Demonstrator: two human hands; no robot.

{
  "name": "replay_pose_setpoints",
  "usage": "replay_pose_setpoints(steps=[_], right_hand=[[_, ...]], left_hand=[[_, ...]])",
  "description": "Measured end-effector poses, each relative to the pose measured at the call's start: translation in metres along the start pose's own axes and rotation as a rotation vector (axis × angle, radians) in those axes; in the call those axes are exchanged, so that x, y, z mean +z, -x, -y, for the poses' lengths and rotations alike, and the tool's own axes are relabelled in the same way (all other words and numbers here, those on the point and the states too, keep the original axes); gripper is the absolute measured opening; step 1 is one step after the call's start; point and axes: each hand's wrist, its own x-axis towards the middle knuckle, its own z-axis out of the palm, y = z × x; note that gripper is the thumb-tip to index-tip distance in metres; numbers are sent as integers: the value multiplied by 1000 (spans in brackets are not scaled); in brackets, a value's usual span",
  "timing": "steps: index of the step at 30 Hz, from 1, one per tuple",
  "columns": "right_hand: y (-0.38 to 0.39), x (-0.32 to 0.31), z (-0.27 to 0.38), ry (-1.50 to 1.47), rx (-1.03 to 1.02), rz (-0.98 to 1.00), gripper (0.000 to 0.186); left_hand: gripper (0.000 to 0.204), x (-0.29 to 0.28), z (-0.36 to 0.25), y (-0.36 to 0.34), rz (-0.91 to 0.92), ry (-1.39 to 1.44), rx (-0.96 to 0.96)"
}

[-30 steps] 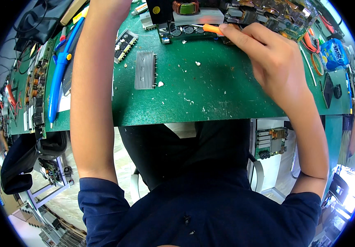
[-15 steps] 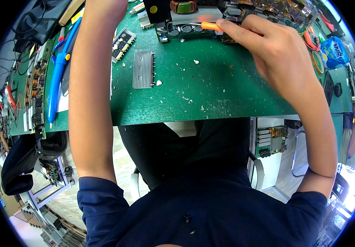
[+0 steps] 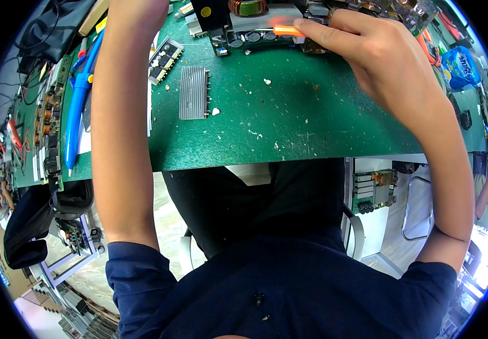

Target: The person manipulates a large circuit board with hands and a small screwdriver, prying at components and adjusting hardware.

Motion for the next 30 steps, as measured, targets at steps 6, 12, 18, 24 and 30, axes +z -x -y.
replay_pose_setpoints(steps=[6, 12, 18, 24, 30], right_hand=[[-28, -19, 3, 34, -51, 107, 65], [-6, -7, 10, 106, 4, -22, 66], [1, 0, 30, 102, 89, -65, 65], [17, 17, 34, 40, 132, -122, 65], [10, 4, 44, 65, 156, -27, 64]], left_hand=[[36, 0, -4, 8, 57, -29, 32], [38, 0, -6, 7, 44, -73, 101], [37, 2, -6, 10, 52, 2, 75], [37, 6, -4, 8, 9, -47, 103], [37, 2, -4, 8, 44, -103, 68]])
